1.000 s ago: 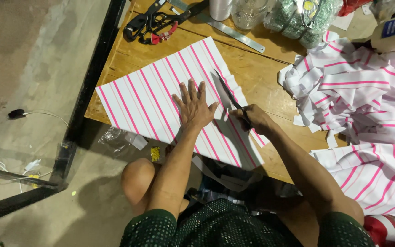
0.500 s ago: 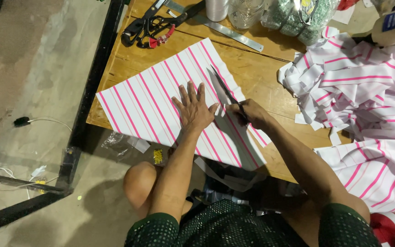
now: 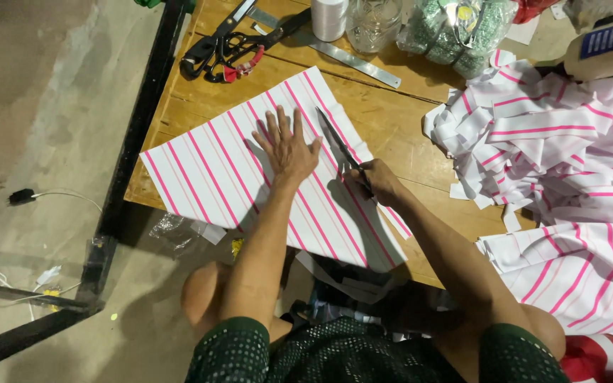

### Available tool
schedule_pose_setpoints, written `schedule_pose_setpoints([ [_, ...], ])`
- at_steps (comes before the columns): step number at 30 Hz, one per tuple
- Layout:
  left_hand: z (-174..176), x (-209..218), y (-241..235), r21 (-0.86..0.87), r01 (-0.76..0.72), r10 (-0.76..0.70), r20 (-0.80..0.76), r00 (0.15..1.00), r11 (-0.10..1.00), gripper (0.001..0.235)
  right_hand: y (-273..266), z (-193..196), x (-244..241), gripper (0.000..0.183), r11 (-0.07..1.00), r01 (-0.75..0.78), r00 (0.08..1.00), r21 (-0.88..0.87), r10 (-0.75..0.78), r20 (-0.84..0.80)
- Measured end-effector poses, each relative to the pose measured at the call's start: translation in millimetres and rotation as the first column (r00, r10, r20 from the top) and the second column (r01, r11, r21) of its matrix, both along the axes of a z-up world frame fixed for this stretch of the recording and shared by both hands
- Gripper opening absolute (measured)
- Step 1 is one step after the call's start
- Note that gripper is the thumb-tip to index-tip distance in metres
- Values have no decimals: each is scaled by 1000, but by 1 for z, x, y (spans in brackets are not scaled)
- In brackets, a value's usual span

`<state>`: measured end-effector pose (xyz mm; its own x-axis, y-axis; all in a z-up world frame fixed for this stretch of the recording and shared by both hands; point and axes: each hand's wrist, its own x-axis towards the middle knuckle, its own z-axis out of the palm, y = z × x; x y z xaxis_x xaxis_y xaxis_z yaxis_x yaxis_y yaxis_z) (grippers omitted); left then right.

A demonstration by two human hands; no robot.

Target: Cutting striped fabric into patterns using scissors on a wooden table

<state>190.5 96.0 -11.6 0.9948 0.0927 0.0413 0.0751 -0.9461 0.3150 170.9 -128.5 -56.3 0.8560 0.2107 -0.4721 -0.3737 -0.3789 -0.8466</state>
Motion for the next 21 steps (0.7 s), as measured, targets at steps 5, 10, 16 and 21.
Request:
schedule_pose_setpoints([
  [5,2,31,22,57,3,-1,-33,999,998,79,-8,-31,3,38,1000,30,999,4,-30,-22],
  [10,10,30,23,85,8,0,-97,995,996,75,22,49,-6,36,993,112,989,20,-110,-97],
  [16,18,29,23,90,27,-16,-119,993,996,74,27,48,16,47,996,91,990,21,-88,-110],
  [21,18,30,24,115,37,-18,-160,987,993,74,20,17,18,44,996,31,1000,80,-31,0],
])
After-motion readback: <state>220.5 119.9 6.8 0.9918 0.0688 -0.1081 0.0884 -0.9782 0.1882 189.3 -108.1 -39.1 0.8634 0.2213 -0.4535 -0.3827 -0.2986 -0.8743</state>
